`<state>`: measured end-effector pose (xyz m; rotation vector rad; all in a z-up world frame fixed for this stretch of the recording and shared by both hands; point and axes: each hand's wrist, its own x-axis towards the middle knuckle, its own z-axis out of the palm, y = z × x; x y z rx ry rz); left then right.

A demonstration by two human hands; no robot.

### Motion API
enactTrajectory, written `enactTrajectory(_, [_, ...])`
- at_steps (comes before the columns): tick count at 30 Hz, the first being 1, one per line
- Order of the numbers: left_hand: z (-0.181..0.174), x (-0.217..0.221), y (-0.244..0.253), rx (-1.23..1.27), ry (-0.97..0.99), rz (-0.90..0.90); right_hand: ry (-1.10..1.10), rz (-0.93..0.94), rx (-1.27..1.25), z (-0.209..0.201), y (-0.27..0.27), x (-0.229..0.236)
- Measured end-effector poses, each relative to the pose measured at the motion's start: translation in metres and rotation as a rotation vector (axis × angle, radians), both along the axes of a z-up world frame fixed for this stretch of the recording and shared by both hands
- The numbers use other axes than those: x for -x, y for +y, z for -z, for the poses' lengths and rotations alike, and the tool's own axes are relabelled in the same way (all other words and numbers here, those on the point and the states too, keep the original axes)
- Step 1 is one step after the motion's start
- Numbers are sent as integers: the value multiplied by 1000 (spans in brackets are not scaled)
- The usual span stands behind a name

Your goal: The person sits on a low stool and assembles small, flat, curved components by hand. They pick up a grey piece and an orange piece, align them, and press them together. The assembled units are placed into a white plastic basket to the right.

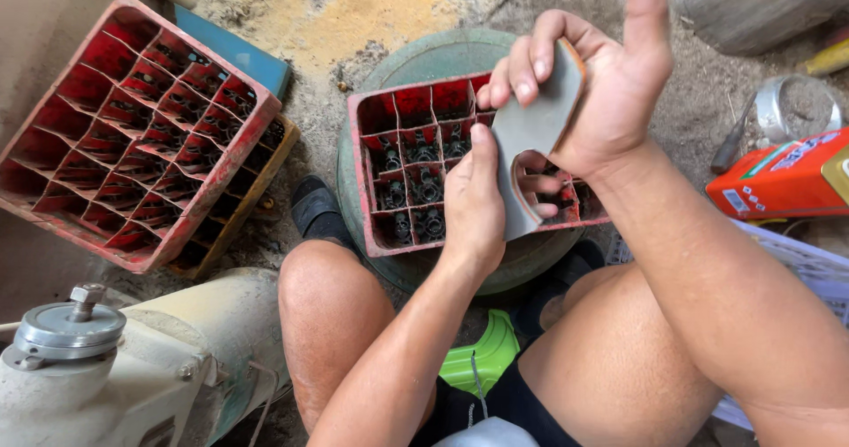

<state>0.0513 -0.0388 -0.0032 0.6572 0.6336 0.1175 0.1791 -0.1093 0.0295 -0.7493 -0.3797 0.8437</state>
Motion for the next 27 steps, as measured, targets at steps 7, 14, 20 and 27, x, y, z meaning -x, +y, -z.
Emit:
enactTrajectory(7, [34, 2, -13, -308, 74, 299, -384, 166, 289, 13, 6, 9])
enactTrajectory(14, [35, 2, -12, -340, 63, 279, -610, 136, 406, -2, -3, 13])
enactTrajectory(20, [6, 19, 2, -329, -85, 365, -1178, -218, 621, -71, -47, 23])
enactTrajectory(27, [-25, 45, -22, -1208, -310, 810, -775, 153, 776, -94, -199, 30])
